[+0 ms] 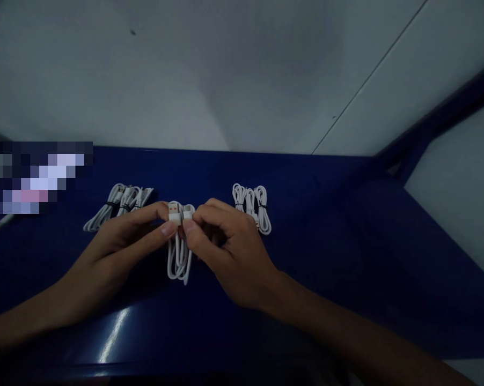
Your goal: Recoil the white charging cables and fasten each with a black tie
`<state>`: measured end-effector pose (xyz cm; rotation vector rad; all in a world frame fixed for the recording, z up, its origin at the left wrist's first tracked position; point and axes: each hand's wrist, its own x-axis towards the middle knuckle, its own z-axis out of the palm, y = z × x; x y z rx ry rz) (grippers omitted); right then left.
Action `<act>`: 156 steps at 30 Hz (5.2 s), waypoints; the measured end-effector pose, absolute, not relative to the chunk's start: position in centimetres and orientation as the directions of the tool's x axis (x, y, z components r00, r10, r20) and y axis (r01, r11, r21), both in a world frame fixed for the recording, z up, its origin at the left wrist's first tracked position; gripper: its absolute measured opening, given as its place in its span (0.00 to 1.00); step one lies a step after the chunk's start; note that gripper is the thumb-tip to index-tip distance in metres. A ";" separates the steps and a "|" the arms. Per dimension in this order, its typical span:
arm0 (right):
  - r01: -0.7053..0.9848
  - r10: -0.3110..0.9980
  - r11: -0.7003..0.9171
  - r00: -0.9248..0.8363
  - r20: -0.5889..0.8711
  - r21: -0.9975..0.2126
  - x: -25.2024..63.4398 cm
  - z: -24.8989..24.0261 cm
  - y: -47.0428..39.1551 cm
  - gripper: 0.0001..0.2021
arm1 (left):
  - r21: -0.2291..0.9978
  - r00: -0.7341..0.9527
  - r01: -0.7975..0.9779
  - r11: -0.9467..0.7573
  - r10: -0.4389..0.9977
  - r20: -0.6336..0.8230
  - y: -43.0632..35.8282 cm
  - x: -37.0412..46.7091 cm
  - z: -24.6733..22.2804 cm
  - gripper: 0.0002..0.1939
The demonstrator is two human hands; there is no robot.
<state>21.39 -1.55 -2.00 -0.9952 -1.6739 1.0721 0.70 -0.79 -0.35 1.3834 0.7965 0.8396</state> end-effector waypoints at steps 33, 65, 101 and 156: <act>0.171 0.929 0.285 -0.293 0.227 -0.943 21.4 -1.9 -1.6 0.19 | 1.000 0.496 -0.010 0.011 0.868 -0.005 -1.0 0.6 -0.6 0.09; 0.166 0.927 0.288 -0.295 0.231 -0.943 21.4 -1.9 -1.6 0.18 | 0.999 0.487 0.013 0.035 0.873 -0.037 -1.4 0.5 -0.3 0.10; 0.157 0.927 0.291 -0.291 0.237 -0.944 21.4 -1.9 -1.7 0.18 | 0.998 0.464 0.044 -0.039 0.886 0.015 -1.6 0.7 -0.5 0.09; 0.155 0.926 0.282 -0.301 0.227 -0.947 21.3 -1.8 -1.7 0.18 | 0.998 0.460 0.049 -0.030 0.888 0.004 -1.6 0.6 -0.6 0.09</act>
